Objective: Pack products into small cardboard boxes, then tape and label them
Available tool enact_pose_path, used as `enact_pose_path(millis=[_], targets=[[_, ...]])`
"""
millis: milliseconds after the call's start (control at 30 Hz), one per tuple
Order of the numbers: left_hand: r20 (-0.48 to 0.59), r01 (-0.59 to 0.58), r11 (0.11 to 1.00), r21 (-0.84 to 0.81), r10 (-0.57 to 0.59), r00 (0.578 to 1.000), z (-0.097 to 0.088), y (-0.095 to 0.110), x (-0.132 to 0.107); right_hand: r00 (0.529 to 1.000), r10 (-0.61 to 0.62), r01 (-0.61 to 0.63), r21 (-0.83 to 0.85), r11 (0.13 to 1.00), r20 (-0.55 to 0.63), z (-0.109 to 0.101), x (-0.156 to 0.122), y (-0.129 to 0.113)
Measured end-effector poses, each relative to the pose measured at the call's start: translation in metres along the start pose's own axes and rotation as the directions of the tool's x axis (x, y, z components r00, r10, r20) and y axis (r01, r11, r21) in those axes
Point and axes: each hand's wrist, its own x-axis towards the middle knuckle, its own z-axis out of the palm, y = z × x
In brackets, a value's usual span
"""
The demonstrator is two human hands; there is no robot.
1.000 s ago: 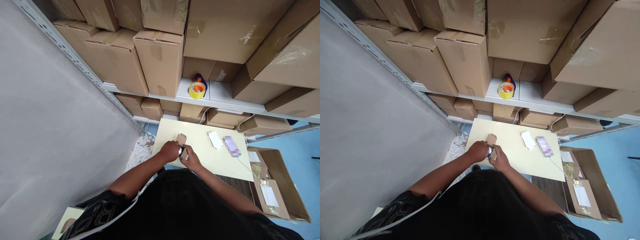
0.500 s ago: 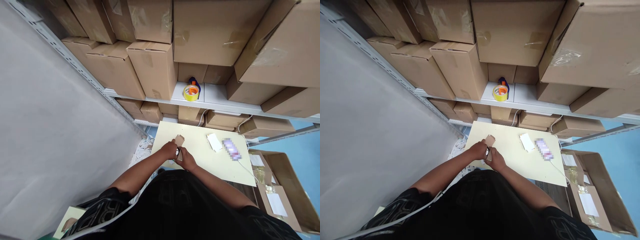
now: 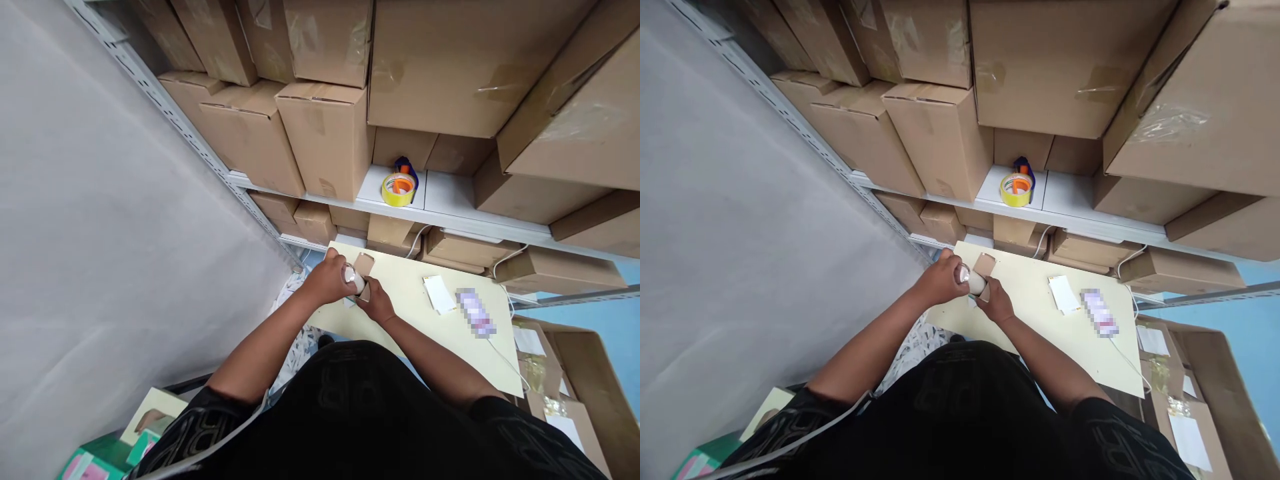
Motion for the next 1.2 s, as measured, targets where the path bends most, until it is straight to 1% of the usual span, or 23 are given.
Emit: enact_pose_path(millis=[100, 200, 300, 367, 467, 533, 600, 667, 733, 767, 800, 833, 867, 900, 933, 967, 1000, 1033, 1067, 1100, 1133, 1167, 1200], targets=[[-0.101, -0.009, 0.994, -0.110, -0.002, 0.995, -0.027, -0.015, -0.009, 0.999, 0.030, -0.031, 0.025, 0.999, 0.021, 0.004, 0.016, 0.002], [-0.151, -0.039, 0.983, -0.178, 0.012, 0.989, -0.040, -0.034, -0.017, 0.997, 0.065, -0.067, 0.053, 0.996, 0.044, 0.005, 0.024, 0.001], [-0.182, -0.072, 0.963, -0.259, 0.024, 0.983, -0.043, -0.053, -0.023, 0.997, 0.067, -0.072, 0.095, 0.993, 0.048, -0.002, 0.022, -0.005], [-0.205, -0.104, 0.931, -0.349, 0.032, 0.978, -0.041, -0.064, -0.025, 0.998, 0.063, -0.065, 0.130, 0.989, 0.019, -0.015, 0.015, -0.013], [-0.217, -0.135, 0.839, -0.527, 0.021, 0.976, -0.037, -0.078, -0.027, 0.991, 0.106, -0.084, 0.233, 0.969, -0.082, -0.041, -0.004, -0.034], [-0.204, -0.153, 0.764, -0.627, 0.029, 0.979, -0.035, -0.084, -0.026, 0.981, 0.167, -0.117, 0.384, 0.916, -0.099, -0.059, -0.017, -0.052], [-0.183, -0.189, 0.696, -0.692, 0.084, 0.979, -0.031, -0.087, -0.022, 0.983, 0.185, -0.149, 0.548, 0.823, -0.010, -0.073, -0.026, -0.072], [-0.161, -0.233, 0.629, -0.741, 0.171, 0.972, -0.028, -0.086, -0.016, 0.976, 0.152, -0.217, 0.655, 0.724, 0.155, -0.082, -0.029, -0.091], [-0.155, -0.265, 0.535, -0.802, 0.242, 0.958, -0.021, -0.082, -0.009, 0.934, 0.109, -0.329, 0.707, 0.626, 0.339, -0.085, -0.029, -0.107], [-0.171, -0.270, 0.473, -0.838, 0.242, 0.955, -0.017, -0.079, -0.005, 0.911, 0.097, -0.380, 0.723, 0.577, 0.401, -0.084, -0.028, -0.113], [-0.198, -0.268, 0.413, -0.871, 0.204, 0.959, -0.012, -0.075, -0.003, 0.898, 0.096, -0.410, 0.741, 0.531, 0.429, -0.082, -0.028, -0.119], [-0.223, -0.257, 0.362, -0.896, 0.133, 0.966, -0.005, -0.072, -0.001, 0.903, 0.110, -0.411, 0.762, 0.499, 0.415, -0.078, -0.029, -0.124], [-0.235, -0.237, 0.324, -0.916, 0.046, 0.971, 0.002, -0.067, -0.001, 0.922, 0.141, -0.381, 0.783, 0.492, 0.361, -0.074, -0.029, -0.128], [-0.225, -0.207, 0.295, -0.933, -0.028, 0.974, 0.009, -0.063, -0.003, 0.944, 0.186, -0.331, 0.792, 0.513, 0.274, -0.068, -0.030, -0.131], [-0.189, -0.165, 0.270, -0.949, -0.066, 0.980, 0.016, -0.059, -0.006, 0.957, 0.234, -0.276, 0.781, 0.560, 0.170, -0.062, -0.031, -0.135], [-0.132, -0.114, 0.240, -0.964, -0.061, 0.989, 0.023, -0.055, -0.010, 0.959, 0.276, -0.234, 0.743, 0.627, 0.069, -0.056, -0.033, -0.138], [-0.068, -0.061, 0.207, -0.977, -0.028, 0.997, 0.029, -0.051, -0.014, 0.951, 0.308, -0.210, 0.686, 0.697, -0.022, -0.050, -0.034, -0.141], [-0.011, -0.013, 0.175, -0.984, 0.012, 1.000, 0.034, -0.048, -0.017, 0.940, 0.327, -0.200, 0.624, 0.755, -0.094, -0.045, -0.035, -0.144], [0.029, 0.023, 0.149, -0.989, 0.039, 0.999, 0.037, -0.046, -0.020, 0.932, 0.334, -0.197, 0.579, 0.791, -0.139, -0.041, -0.037, -0.147], [0.053, 0.046, 0.129, -0.991, 0.047, 0.998, 0.039, -0.045, -0.021, 0.930, 0.332, -0.189, 0.567, 0.801, -0.158, -0.039, -0.039, -0.150], [0.065, 0.061, 0.110, -0.992, 0.042, 0.997, 0.039, -0.044, -0.020, 0.933, 0.326, -0.178, 0.593, 0.785, -0.152, -0.037, -0.041, -0.153], [0.074, 0.070, 0.092, -0.993, 0.034, 0.997, 0.040, -0.044, -0.019, 0.939, 0.321, -0.170, 0.648, 0.742, -0.122, -0.037, -0.043, -0.156], [0.082, 0.078, 0.078, -0.994, 0.040, 0.996, 0.039, -0.044, -0.017, 0.946, 0.319, -0.177, 0.715, 0.676, -0.067, -0.038, -0.046, -0.159]])
